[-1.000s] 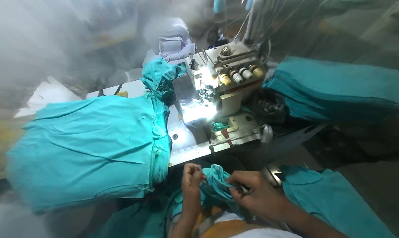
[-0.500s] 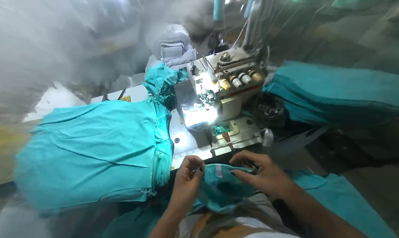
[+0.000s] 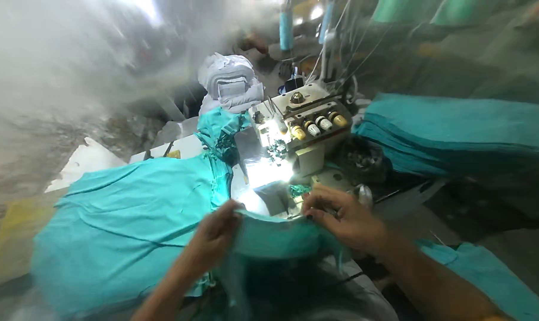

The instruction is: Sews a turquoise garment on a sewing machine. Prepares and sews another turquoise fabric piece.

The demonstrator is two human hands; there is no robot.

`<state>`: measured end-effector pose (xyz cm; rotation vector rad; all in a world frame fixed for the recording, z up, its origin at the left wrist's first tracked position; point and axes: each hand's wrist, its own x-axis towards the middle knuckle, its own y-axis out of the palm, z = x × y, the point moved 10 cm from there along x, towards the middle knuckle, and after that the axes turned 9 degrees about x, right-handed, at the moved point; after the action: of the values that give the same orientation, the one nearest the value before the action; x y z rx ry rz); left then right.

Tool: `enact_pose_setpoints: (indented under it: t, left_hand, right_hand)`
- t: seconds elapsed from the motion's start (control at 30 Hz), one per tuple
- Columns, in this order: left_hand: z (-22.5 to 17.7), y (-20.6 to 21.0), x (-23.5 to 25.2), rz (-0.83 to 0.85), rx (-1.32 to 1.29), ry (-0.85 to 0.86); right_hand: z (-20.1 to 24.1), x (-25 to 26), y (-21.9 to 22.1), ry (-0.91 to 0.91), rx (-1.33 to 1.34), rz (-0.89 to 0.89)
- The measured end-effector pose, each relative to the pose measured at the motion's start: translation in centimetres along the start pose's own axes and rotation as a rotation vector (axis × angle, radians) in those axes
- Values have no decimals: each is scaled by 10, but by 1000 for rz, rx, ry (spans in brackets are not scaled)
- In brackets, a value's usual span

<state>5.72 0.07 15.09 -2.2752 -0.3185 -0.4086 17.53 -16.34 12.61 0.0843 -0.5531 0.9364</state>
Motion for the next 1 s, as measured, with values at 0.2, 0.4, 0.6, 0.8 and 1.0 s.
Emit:
enact_pose_setpoints:
  t: [0.2, 0.4, 0.6, 0.8, 1.0]
  left_hand:
    - [-118, -90, 119, -169, 806, 419]
    - [77, 31, 149, 395, 433, -82]
    - [89, 56, 83, 103, -162, -245]
    - [81, 82, 14, -299, -697, -620]
    - [95, 98, 2, -447, -790, -727]
  right_hand:
    - [15, 48, 5, -43, 430, -281]
    - [-102, 2, 9, 442, 385, -469]
    - [-90, 8, -38, 326, 151, -377]
    - [-89, 29, -30, 305, 207, -231]
    - [-118, 26, -31, 427, -195, -273]
